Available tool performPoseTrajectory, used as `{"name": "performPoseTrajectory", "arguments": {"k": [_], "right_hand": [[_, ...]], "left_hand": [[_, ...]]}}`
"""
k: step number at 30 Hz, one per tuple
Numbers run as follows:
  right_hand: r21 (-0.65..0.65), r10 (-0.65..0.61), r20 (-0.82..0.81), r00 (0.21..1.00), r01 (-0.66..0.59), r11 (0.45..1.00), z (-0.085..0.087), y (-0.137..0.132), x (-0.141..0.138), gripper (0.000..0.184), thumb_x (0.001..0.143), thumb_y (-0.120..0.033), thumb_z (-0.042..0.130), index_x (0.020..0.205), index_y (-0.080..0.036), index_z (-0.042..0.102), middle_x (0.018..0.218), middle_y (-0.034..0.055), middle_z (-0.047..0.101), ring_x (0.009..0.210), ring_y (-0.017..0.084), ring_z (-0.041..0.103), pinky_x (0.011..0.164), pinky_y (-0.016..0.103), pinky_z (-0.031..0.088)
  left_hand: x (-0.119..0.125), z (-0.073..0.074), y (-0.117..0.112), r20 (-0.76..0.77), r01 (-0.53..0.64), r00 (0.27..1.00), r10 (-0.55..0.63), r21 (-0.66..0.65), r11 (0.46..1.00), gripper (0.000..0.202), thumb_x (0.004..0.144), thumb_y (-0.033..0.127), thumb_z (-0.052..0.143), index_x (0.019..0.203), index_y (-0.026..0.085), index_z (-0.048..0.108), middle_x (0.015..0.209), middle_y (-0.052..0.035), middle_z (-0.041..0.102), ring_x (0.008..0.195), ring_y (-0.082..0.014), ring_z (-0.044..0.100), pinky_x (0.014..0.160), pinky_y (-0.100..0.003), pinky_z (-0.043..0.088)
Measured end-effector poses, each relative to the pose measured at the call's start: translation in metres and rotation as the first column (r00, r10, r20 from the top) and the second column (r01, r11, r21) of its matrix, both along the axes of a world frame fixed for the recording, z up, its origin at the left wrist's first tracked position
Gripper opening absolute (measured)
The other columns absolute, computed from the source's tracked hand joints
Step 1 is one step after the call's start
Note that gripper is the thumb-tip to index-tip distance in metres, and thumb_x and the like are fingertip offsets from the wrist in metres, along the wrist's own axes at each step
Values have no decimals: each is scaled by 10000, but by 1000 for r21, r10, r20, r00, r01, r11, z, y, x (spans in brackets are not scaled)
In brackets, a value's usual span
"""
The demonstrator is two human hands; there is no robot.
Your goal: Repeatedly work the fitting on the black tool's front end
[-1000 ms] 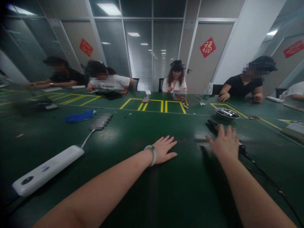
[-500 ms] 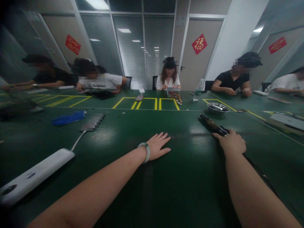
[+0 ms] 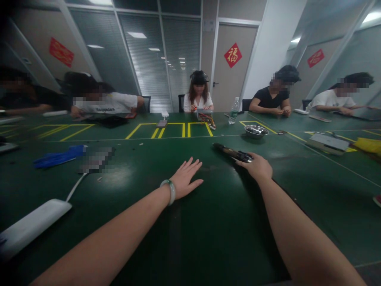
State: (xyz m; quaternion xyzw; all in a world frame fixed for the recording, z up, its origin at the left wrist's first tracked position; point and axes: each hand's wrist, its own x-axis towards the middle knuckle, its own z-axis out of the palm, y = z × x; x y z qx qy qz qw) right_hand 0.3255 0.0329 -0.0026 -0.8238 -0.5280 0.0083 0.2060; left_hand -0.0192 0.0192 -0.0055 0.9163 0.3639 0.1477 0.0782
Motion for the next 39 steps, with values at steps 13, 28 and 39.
{"name": "performPoseTrajectory", "arguments": {"k": [13,28,39], "right_hand": [[206,741,-31,670,-722,661,-12,-32,-172,574,646,-365,783,1161,-207,586,1172,94,597,1079,264,548,940,411,422],[-353,575,-29,818,-546,760,29,-50,-83,256,774,-401,639,961,-236,701,860,46,681,766,214,636,656,310,469],[-463,629,35,777,-545,699,46,-68,-86,214,648,-384,735,834,-283,707,809,12,669,705,212,617,544,286,405]], "left_hand": [[5,21,-14,162,-116,984,72,280,953,465,1004,357,222,1429,228,359,1472,-25,397,1416,-194,228,1184,-459,105],[11,9,-7,-11,-51,999,53,130,990,479,944,520,374,1289,214,503,1266,-57,578,1133,-220,539,953,-377,404],[1,30,-9,-43,-56,997,60,96,994,379,816,447,654,1095,219,537,1085,-26,570,1007,-208,535,832,-335,433]]}}
